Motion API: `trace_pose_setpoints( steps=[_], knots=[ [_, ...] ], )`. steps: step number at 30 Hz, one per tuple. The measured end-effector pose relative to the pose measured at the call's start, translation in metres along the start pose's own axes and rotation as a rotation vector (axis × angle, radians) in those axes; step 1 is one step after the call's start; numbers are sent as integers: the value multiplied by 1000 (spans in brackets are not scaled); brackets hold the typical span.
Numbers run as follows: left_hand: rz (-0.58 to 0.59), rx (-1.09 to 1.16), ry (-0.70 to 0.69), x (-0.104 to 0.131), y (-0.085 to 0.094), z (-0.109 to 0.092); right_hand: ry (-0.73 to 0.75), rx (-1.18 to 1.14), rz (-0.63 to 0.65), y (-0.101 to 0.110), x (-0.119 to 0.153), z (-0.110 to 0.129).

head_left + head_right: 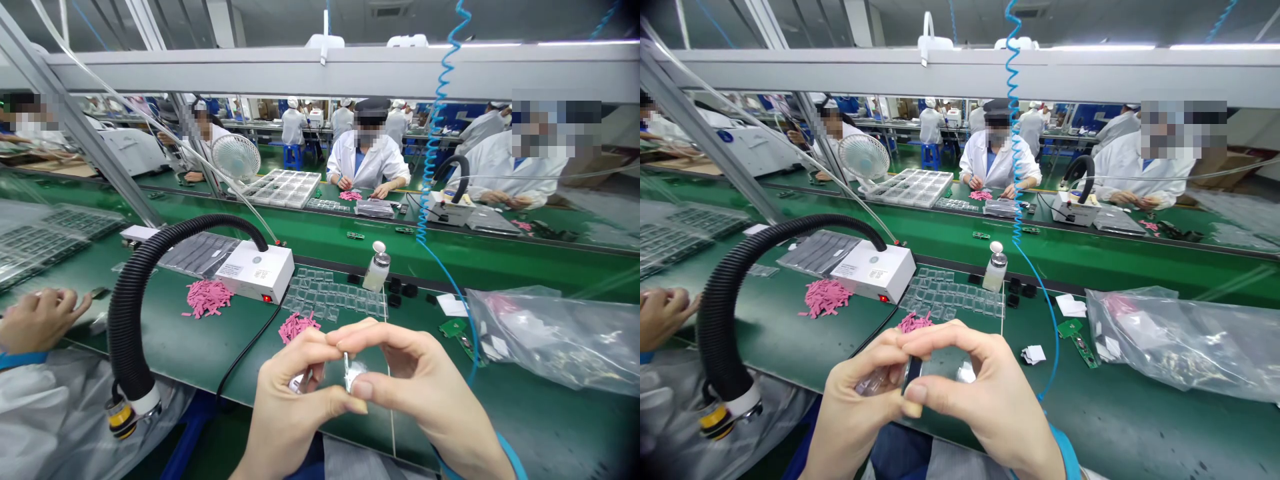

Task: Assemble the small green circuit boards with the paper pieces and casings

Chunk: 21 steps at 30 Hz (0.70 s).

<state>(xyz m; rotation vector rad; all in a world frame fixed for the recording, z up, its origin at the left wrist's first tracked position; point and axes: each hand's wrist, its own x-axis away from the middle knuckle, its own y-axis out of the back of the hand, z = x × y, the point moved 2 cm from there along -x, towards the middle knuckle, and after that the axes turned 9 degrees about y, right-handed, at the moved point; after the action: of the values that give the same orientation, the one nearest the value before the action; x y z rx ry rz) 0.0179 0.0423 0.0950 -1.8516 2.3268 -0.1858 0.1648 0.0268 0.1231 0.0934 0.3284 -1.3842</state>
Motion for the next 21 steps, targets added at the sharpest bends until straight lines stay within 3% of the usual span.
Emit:
trace_pose_setpoints(
  steps=[6, 9, 13, 17, 21],
  knots=[
    [-34, 35, -13, -2, -1, -1, -4, 2, -4, 0, -1, 1],
    [2, 72, 5, -3, -1, 1, 23, 16, -5, -1, 1, -1],
    [103, 134, 71, -5, 0, 4, 180, 145, -128, -6, 5, -3],
    [91, 158, 75, -5, 2, 7, 382, 301, -209, -13, 8, -1],
    [73, 131, 49, -4, 3, 7, 481, 407, -220, -15, 9, 0]
  ],
)
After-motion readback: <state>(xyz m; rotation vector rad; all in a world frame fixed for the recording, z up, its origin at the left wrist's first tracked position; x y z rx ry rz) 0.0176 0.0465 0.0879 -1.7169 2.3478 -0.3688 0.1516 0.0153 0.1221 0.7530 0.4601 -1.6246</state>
